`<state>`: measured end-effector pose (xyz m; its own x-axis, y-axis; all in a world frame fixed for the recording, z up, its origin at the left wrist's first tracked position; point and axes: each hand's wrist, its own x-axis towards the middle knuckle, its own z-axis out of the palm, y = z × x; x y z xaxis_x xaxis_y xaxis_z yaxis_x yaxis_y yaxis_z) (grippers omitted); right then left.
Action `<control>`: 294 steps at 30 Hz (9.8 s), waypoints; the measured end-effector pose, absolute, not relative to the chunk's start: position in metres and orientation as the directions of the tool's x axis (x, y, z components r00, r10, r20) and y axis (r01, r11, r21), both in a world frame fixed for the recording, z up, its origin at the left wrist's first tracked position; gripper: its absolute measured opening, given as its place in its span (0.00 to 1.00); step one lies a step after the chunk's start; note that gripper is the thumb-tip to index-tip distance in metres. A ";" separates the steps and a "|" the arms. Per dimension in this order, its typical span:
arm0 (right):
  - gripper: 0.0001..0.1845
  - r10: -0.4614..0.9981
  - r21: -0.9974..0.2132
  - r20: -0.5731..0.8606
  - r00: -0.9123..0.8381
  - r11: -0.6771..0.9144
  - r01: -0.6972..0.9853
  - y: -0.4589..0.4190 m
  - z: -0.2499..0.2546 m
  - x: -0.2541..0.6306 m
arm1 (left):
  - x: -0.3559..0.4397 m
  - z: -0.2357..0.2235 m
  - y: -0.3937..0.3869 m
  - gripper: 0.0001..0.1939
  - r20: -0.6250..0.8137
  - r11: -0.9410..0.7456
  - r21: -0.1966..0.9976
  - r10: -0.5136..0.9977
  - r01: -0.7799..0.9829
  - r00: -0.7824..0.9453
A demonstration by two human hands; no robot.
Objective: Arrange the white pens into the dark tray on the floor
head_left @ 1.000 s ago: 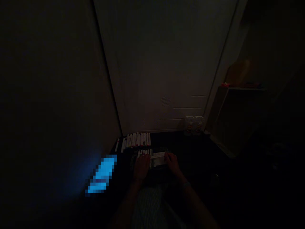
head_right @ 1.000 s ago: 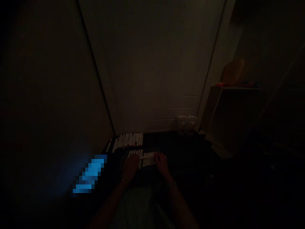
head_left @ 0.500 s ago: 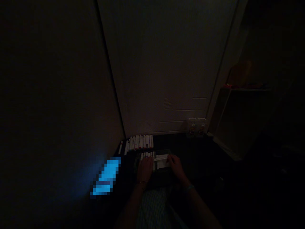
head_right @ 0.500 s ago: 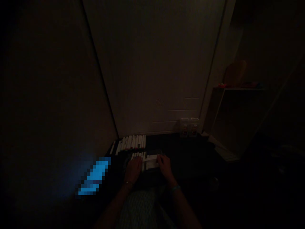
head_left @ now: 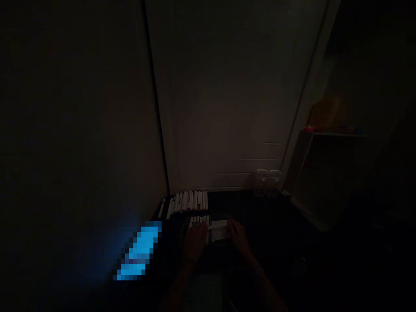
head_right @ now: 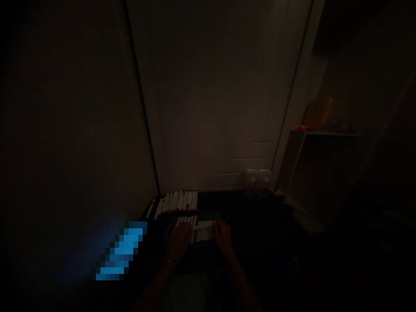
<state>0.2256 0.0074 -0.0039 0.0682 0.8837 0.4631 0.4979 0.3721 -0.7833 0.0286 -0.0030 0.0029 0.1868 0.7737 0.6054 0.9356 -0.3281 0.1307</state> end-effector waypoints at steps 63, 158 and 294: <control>0.16 0.878 -0.698 0.478 -0.005 0.384 0.604 -0.013 0.004 0.226 | 0.028 0.011 -0.010 0.15 0.574 -0.363 0.090 0.780 0.927 0.250; 0.14 0.758 -0.290 0.648 -0.072 0.333 0.897 -0.001 -0.003 0.210 | 0.034 0.020 -0.015 0.14 0.663 -0.324 0.013 0.711 0.946 0.235; 0.17 0.834 -0.397 0.546 -0.073 0.335 0.854 0.000 0.000 0.216 | 0.037 0.014 -0.012 0.14 0.585 -0.365 0.174 0.785 0.914 0.202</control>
